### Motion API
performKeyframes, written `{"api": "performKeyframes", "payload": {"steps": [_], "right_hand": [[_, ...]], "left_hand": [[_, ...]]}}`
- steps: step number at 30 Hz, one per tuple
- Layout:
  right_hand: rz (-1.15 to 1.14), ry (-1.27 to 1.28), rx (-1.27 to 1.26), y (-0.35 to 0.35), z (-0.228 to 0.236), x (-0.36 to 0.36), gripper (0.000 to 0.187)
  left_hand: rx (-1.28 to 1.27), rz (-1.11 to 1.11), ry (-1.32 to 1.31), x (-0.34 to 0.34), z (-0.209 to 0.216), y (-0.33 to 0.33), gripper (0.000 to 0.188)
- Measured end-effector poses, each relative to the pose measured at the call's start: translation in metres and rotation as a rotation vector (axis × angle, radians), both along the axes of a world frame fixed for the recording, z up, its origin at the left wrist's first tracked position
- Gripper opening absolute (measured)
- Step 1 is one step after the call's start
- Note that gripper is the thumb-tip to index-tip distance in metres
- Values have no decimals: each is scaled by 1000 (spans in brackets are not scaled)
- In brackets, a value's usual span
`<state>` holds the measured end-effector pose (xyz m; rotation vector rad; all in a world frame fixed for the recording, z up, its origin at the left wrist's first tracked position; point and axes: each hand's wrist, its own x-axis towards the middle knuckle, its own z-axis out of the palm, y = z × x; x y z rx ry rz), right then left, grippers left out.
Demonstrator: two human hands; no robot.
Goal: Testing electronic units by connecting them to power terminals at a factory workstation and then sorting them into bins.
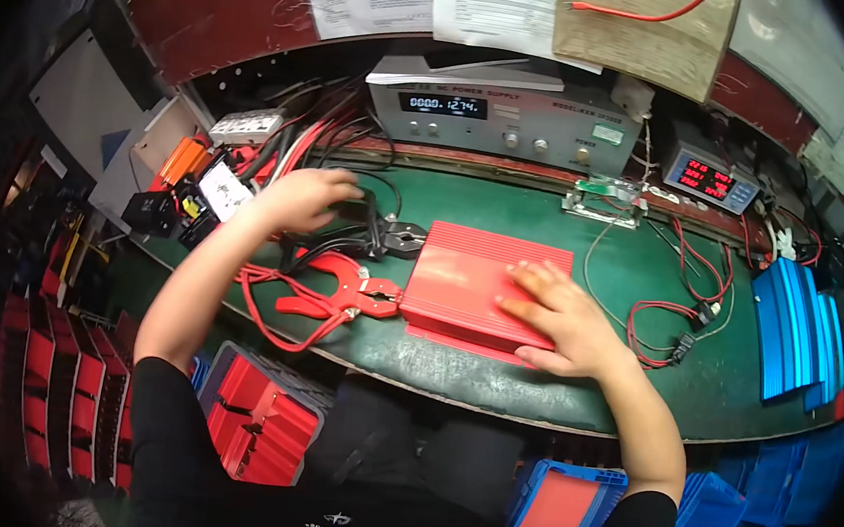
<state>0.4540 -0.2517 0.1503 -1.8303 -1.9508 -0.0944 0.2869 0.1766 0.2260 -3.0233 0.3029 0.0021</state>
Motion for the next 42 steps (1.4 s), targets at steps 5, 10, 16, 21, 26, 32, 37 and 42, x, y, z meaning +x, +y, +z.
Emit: {"api": "performKeyframes", "payload": {"steps": [5, 10, 16, 21, 26, 32, 37, 42], "right_hand": [[21, 19, -69, 15, 11, -5, 68], [17, 53, -65, 10, 12, 8, 69], [4, 58, -118, 8, 12, 13, 69], [-19, 81, -109, 0, 3, 18, 68], [-49, 112, -123, -1, -3, 20, 72], [-149, 178, -321, 21, 23, 14, 92], [-205, -161, -400, 48, 20, 10, 124], [-391, 41, -435, 60, 29, -5, 120]], "left_hand": [[49, 30, 303, -19, -34, 56, 97], [78, -85, 150, -12, -63, 39, 115], [272, 44, 50, -2, -56, 53, 113], [229, 216, -380, -19, -56, 33, 62], [-456, 140, -363, -101, -106, -53, 57], [-250, 264, -563, -131, -133, -74, 109], [-263, 285, -409, -135, -127, -52, 102], [-256, 94, -612, -151, -118, -24, 84]]}}
